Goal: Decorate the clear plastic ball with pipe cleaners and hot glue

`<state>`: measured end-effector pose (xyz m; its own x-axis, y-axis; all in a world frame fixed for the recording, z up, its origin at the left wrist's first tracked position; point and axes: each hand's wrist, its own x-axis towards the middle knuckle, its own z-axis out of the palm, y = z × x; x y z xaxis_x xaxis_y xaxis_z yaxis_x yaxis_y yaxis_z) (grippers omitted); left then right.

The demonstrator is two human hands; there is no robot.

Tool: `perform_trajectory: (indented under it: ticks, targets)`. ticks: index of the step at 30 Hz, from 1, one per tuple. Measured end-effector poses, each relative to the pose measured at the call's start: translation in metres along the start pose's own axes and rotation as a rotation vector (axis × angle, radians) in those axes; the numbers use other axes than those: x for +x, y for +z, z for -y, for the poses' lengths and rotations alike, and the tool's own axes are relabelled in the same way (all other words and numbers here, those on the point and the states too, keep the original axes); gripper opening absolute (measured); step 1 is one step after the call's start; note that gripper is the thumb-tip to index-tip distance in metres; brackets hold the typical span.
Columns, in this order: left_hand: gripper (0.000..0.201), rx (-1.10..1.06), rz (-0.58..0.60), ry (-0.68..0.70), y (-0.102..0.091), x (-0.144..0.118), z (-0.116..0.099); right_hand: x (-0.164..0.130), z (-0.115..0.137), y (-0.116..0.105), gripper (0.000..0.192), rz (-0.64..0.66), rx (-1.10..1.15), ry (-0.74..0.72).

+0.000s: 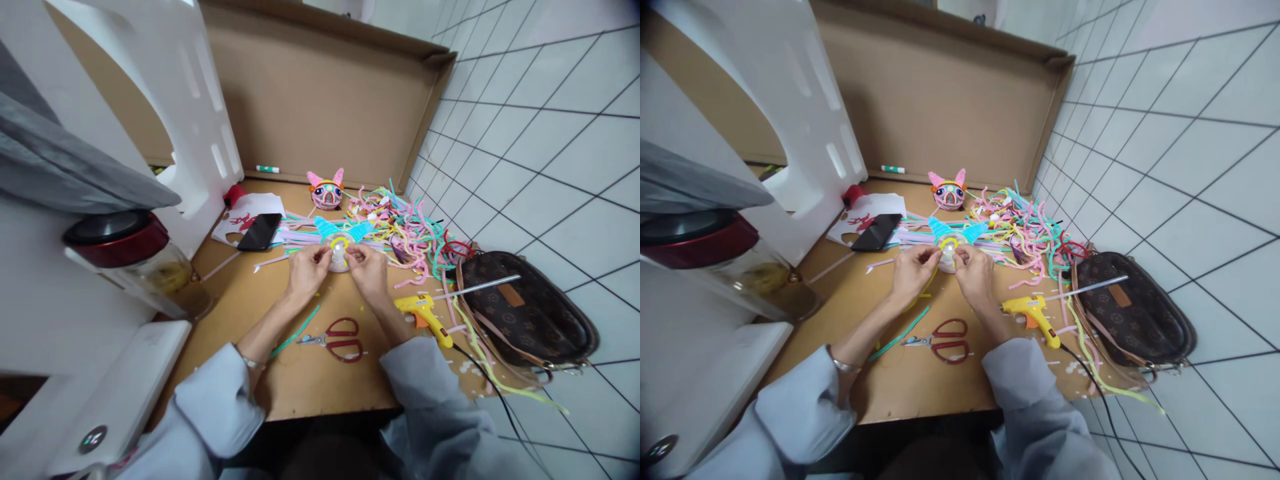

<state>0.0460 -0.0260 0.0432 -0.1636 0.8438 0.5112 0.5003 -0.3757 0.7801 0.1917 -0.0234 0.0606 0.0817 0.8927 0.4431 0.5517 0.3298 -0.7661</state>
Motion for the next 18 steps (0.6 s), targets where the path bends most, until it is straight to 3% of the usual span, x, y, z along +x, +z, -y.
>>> perform_trajectory:
  ticks: [9, 18]
  targets:
    - [0.021, -0.065, 0.008, -0.072, 0.0018, -0.0034, 0.0004, 0.0031, 0.0027, -0.0012, 0.018, -0.044, -0.147, -0.181]
    - [0.019, -0.197, -0.008, -0.152, 0.0031, -0.0076, -0.0011, 0.0065, 0.0061, 0.0071, 0.018, -0.07, -0.106, -0.154]
